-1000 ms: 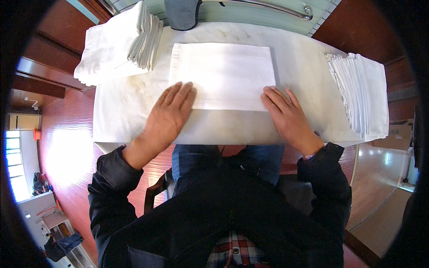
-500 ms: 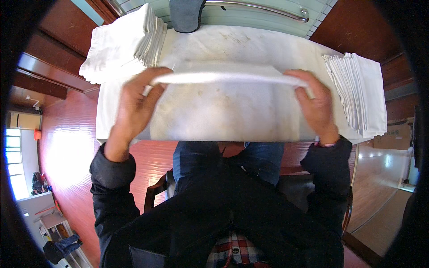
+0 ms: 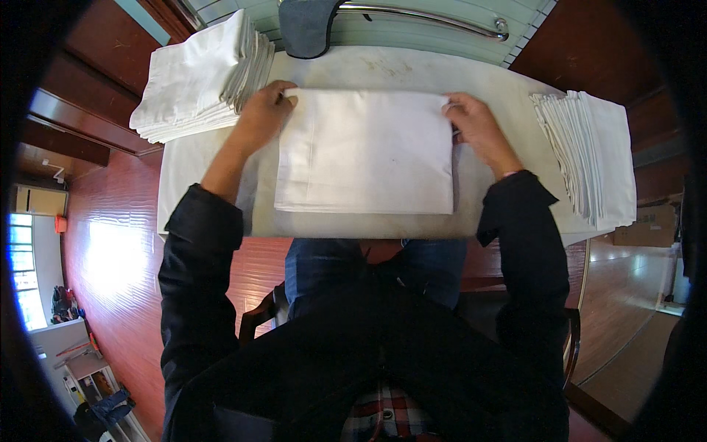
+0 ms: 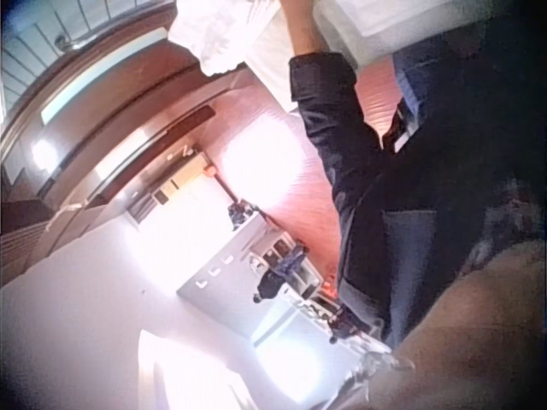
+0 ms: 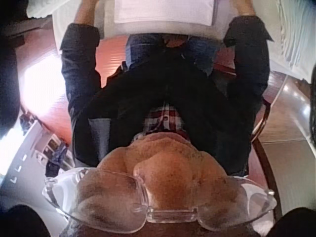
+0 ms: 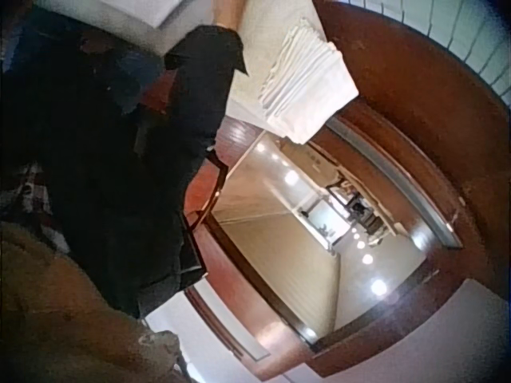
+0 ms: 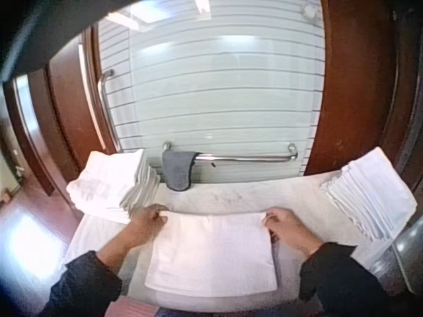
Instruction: The person folds multiple white cloth items on a table. They smooth each item, fold it in half, then fold it again into a smaller rectangle, and place the finished item on a growing stack to the left.
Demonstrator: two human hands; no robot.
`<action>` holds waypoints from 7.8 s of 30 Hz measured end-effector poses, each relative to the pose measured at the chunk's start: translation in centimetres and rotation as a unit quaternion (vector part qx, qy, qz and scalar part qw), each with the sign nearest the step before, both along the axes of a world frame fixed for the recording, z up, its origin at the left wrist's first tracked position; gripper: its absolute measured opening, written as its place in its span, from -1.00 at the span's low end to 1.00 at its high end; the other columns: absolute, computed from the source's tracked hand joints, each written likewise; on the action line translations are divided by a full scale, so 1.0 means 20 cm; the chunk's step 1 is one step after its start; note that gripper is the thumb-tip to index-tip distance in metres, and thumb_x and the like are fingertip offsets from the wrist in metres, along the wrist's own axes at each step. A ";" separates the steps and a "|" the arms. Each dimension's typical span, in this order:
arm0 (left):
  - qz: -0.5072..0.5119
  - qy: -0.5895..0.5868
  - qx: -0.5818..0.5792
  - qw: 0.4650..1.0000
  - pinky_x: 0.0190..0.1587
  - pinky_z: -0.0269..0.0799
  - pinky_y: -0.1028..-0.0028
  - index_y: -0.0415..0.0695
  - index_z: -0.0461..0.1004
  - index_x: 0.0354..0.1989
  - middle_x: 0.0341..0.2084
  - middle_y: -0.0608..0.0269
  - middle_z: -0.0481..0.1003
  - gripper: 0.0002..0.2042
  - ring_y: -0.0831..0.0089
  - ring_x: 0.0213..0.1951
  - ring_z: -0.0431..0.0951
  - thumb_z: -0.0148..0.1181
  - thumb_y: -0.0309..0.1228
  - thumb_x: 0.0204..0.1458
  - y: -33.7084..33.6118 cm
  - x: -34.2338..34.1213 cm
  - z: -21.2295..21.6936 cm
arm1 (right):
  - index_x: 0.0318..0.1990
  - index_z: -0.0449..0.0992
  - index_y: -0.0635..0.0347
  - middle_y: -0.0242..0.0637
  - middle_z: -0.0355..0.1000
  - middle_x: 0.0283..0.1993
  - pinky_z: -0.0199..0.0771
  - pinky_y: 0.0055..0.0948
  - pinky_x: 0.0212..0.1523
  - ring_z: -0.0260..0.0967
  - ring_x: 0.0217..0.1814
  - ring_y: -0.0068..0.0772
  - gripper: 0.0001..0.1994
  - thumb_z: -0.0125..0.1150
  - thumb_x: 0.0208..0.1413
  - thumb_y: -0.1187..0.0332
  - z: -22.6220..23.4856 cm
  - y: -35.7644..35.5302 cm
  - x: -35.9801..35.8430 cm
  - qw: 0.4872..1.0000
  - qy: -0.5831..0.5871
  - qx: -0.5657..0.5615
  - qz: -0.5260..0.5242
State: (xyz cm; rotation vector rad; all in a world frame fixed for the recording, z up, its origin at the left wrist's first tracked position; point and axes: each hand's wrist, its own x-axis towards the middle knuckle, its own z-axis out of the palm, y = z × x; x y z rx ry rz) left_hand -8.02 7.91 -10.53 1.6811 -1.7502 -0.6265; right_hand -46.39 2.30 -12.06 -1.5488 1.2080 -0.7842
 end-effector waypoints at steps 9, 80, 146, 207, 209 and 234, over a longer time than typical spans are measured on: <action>-0.056 -0.263 -0.157 0.950 0.20 0.46 0.16 -0.26 0.41 0.26 0.19 -0.15 0.45 -0.54 -0.08 0.15 0.52 0.26 -0.42 0.18 0.09 -0.15 0.00 | 0.26 0.43 0.36 0.12 0.44 0.28 0.36 -0.15 0.35 0.38 0.35 0.09 -0.58 0.16 0.36 0.30 0.00 0.10 0.08 0.911 0.262 -0.318 -0.001; 0.120 0.346 0.154 0.918 -0.22 0.62 0.43 -0.48 0.34 0.30 -0.07 0.00 0.58 -0.40 0.34 -0.25 0.64 0.25 -0.21 0.29 0.50 0.06 0.02 | 0.02 0.56 0.28 -0.34 0.53 -0.21 0.55 -0.45 -0.20 0.49 -0.25 -0.51 -0.61 0.25 0.32 0.08 0.04 0.25 -0.06 0.979 -0.005 0.202 0.005; 0.280 0.065 -0.042 0.957 -0.07 0.62 0.27 -0.16 0.71 -0.08 -0.22 0.04 0.70 -0.73 0.19 -0.32 0.73 0.40 -0.27 0.14 -0.06 1.54 0.29 | 0.06 0.48 0.35 -0.25 0.57 -0.25 0.63 -0.44 -0.44 0.56 -0.39 -0.47 -0.66 0.16 0.36 0.21 0.33 -0.32 1.64 0.987 -0.046 -0.002 0.151; 0.100 -0.264 -0.297 0.912 0.43 0.21 0.15 -0.29 0.35 0.36 0.34 -0.24 0.33 -0.35 -0.07 0.38 0.31 0.24 -0.04 0.25 -0.47 0.92 -0.04 | -0.26 0.53 0.34 -0.04 0.54 -0.30 0.47 -0.16 -0.06 0.51 -0.15 0.01 -0.87 0.17 0.25 0.43 0.24 -0.24 -1.71 0.759 0.507 -0.319 -0.255; 0.108 -0.238 -0.291 0.920 0.39 0.28 0.16 -0.26 0.37 0.35 0.34 -0.22 0.33 -0.33 -0.07 0.35 0.36 0.26 -0.01 0.23 -0.44 0.89 -0.02 | -0.19 0.59 0.26 -0.08 0.57 -0.23 0.45 -0.28 -0.08 0.49 -0.19 -0.13 -0.87 0.15 0.31 0.41 0.41 -0.21 -1.64 0.795 0.444 -0.299 -0.284; -0.298 -0.048 0.018 0.953 -0.14 0.50 0.26 -0.19 0.60 -0.32 -0.39 0.13 0.60 -0.94 0.16 -0.28 0.62 0.34 -0.49 0.09 0.58 -0.19 0.19 | 0.08 0.50 0.17 -0.17 0.55 0.10 0.63 -0.27 0.14 0.52 0.16 -0.35 -0.74 0.23 0.37 0.25 0.75 0.37 -0.41 0.904 -0.334 -0.244 -0.104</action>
